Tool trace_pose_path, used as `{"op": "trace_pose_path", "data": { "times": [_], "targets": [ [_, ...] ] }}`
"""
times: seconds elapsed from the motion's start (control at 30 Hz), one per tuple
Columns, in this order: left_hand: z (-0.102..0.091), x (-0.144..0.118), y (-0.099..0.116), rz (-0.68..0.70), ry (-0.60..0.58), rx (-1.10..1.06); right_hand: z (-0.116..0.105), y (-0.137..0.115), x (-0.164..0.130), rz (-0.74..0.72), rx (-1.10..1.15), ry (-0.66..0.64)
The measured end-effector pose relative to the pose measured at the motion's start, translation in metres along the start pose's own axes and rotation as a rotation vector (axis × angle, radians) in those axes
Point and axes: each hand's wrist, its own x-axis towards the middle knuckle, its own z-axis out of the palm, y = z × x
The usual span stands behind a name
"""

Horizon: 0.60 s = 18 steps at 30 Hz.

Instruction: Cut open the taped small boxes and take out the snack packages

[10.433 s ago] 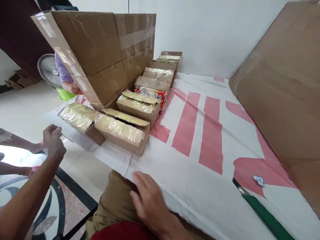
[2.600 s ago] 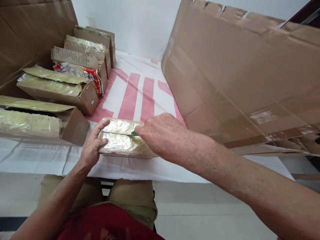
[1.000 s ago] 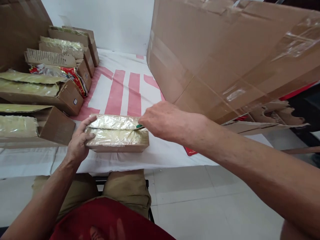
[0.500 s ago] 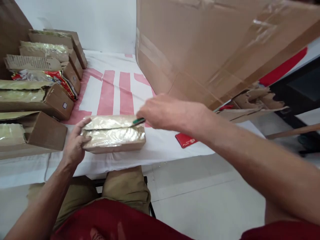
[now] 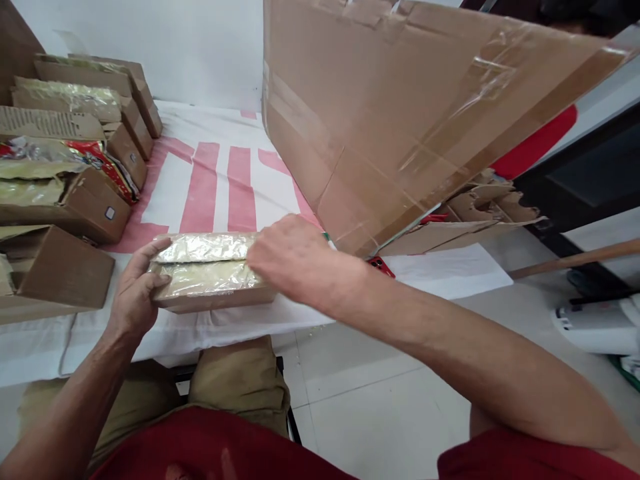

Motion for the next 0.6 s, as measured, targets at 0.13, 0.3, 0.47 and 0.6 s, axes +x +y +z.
{"op": "trace_pose_path", "data": {
  "times": [0.13, 0.3, 0.47, 0.6],
  "targets": [
    [-0.004, 0.0, 0.003, -0.014, 0.053, -0.051, -0.007, 0.009, -0.002, -0.043, 0.058, 0.033],
    [-0.002, -0.001, 0.005, -0.02, 0.003, 0.026, 0.005, 0.027, -0.011, 0.026, 0.043, -0.027],
    [0.005, -0.002, 0.004, 0.065, -0.031, 0.126, 0.012, 0.022, -0.004, 0.003, 0.053, -0.071],
    [0.004, -0.003, 0.004, 0.102, -0.031, 0.205, 0.022, 0.035, -0.002, 0.002, 0.204, 0.014]
  ]
}}
